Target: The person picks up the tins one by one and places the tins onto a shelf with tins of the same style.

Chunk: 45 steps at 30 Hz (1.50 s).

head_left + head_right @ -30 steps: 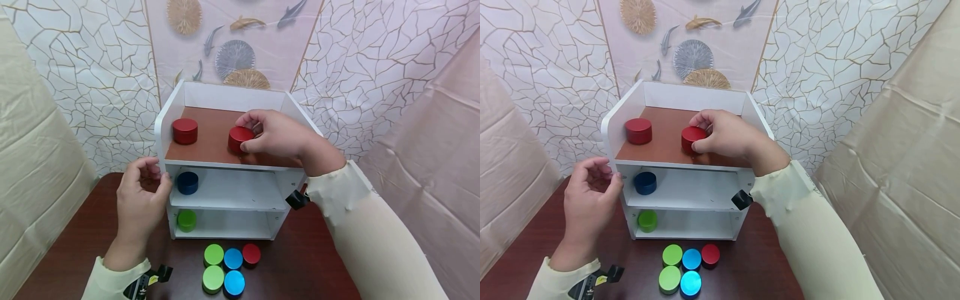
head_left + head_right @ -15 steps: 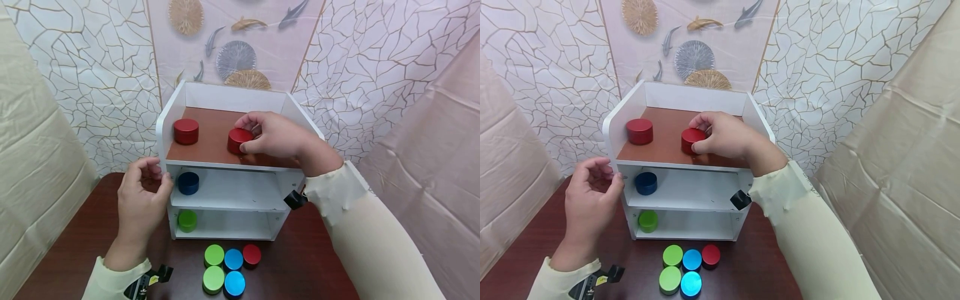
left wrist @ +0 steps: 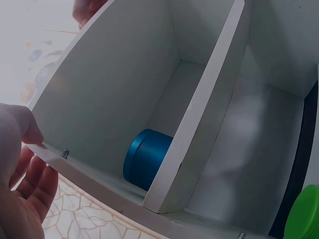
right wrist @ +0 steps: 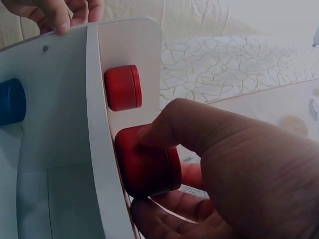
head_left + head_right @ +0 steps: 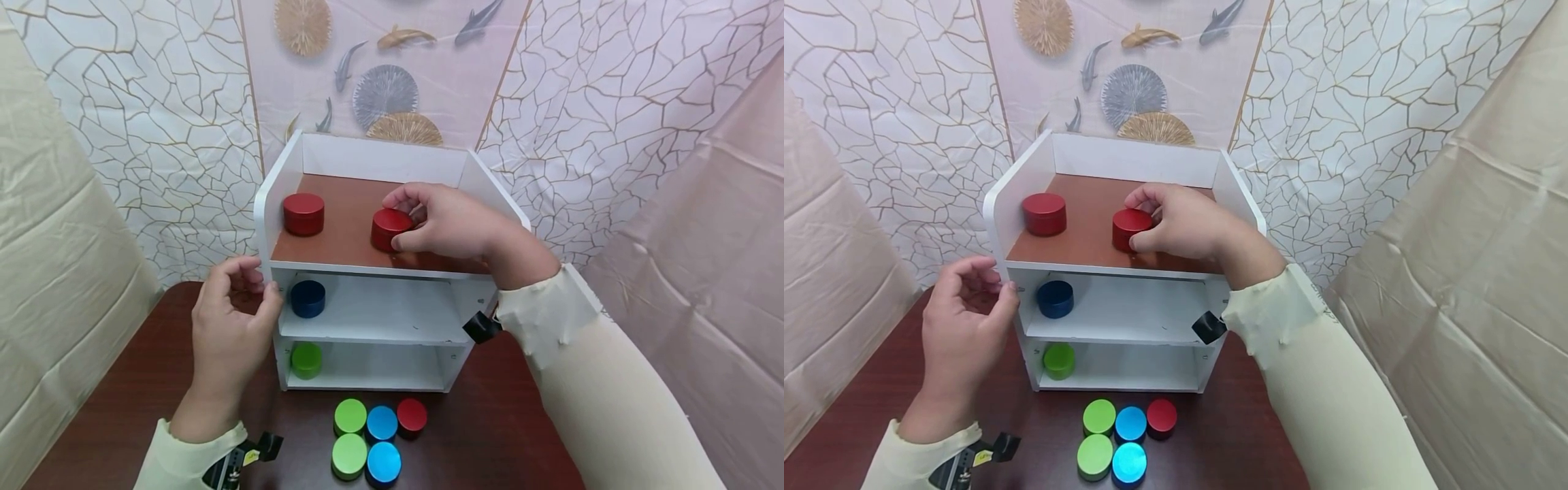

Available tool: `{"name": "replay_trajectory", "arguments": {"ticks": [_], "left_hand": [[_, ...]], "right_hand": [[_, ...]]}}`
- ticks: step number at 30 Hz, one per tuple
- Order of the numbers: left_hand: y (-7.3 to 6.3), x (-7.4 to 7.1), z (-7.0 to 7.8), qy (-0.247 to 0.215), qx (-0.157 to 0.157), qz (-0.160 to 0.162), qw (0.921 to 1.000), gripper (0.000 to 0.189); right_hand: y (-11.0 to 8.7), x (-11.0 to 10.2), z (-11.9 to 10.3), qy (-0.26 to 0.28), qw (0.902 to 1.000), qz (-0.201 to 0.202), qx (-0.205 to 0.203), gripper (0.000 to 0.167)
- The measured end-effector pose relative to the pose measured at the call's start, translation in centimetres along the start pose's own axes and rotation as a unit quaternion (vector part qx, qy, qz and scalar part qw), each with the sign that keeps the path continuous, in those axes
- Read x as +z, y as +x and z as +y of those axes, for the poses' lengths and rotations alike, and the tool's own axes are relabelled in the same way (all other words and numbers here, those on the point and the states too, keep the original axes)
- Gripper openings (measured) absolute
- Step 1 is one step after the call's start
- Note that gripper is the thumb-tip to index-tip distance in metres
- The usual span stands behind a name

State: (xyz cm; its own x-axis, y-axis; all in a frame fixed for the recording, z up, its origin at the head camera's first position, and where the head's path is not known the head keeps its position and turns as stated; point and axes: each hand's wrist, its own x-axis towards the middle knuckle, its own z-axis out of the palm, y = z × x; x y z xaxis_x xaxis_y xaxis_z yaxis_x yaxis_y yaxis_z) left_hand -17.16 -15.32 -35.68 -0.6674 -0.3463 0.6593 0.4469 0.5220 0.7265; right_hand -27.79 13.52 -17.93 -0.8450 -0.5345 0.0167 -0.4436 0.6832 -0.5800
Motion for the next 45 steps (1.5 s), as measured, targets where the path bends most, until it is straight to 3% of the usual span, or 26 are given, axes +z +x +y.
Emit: {"name": "replay_trajectory", "arguments": {"ticks": [10,22,35,45], "left_hand": [[0.1,0.0,0.2,-0.002,0.000,0.003,1.0000,0.041],[0.0,0.1,0.1,-0.003,-0.001,0.004,1.0000,0.041],[0.0,0.1,0.2,0.001,-0.003,0.001,1.0000,0.041],[0.0,0.1,0.3,0.002,-0.004,0.003,1.0000,0.041]], "right_hand": [[-0.6,-0.3,-0.1,0.014,0.9999,0.002,-0.003,0.067],[-2.2,-0.7,0.4,0.031,0.9989,0.035,-0.008,0.069],[-5.7,-1.2,0.4,0.064,0.9951,0.063,-0.042,0.066],[-8.0,-1.2,0.3,0.055,0.9942,0.073,-0.058,0.068]]}}
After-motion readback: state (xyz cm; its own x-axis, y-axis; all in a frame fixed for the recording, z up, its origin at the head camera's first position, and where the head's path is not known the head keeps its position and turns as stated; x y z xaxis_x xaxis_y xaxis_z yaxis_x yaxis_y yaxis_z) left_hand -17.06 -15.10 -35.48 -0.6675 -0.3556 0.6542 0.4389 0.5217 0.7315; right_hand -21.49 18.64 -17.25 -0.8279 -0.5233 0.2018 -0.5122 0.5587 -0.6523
